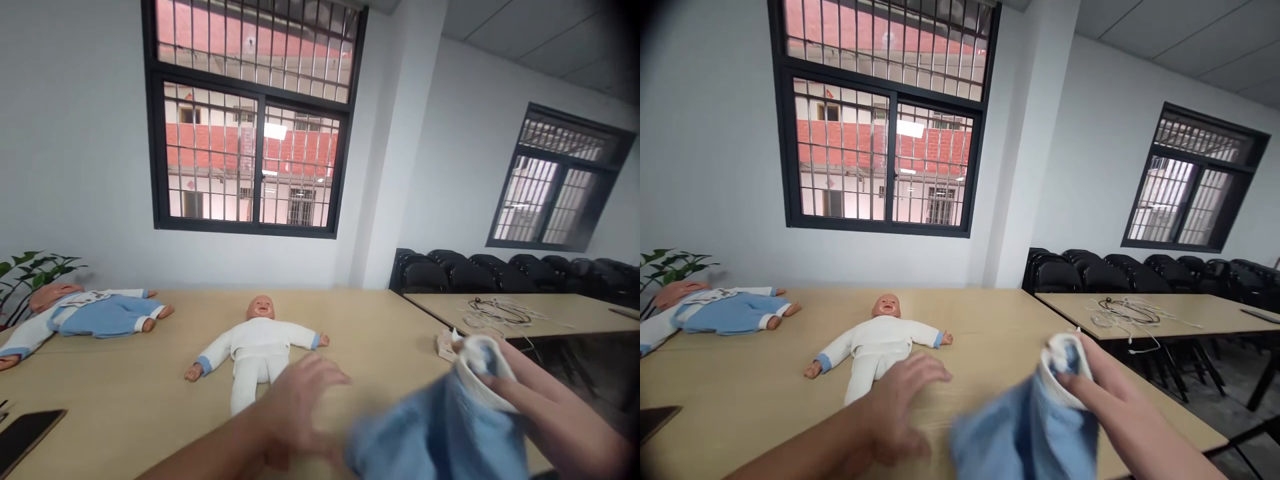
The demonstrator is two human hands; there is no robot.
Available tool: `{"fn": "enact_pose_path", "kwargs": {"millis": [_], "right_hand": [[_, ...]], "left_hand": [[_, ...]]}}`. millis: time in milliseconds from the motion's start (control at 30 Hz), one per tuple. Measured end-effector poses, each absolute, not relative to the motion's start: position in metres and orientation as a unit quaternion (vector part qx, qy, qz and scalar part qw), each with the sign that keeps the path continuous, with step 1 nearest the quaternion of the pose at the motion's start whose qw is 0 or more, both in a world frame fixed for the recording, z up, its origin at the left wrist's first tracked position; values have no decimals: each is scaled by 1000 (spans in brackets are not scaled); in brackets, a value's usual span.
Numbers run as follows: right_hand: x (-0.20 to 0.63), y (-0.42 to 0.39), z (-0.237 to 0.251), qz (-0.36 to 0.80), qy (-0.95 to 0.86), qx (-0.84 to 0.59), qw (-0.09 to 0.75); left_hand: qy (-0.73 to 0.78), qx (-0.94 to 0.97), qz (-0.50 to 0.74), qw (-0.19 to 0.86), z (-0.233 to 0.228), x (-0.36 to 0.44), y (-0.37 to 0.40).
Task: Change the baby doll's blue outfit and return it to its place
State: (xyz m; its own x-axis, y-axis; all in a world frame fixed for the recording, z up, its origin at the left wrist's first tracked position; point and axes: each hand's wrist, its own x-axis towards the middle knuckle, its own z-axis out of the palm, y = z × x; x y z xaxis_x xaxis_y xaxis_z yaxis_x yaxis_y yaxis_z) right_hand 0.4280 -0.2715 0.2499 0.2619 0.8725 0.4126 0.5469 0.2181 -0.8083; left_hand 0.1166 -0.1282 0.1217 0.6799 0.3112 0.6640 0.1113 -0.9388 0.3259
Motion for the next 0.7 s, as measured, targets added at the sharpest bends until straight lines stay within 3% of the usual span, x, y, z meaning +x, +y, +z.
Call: {"fn": "enact_pose_path", "kwargs": {"millis": [67,167,300,500,600,700], "right_hand": [[399,-267,266,202,-601,-596,493],[365,-266,285,275,-624,-552,481],[346,-258,297,342,-633,-510,471],[343,-200,304,341,-687,-547,336],[331,-167,327,240,-727,-507,397],[313,-162,355,170,-759,-411,476]], "left_hand": [[129,906,383,124,118,116,-168],[265,856,421,139,118,102,-191],[356,788,456,209,133,59,-171],[409,700,458,365,165,1,-123],[394,664,541,331,203,-8,-110],[347,670,618,224,242,-14,-117]]}}
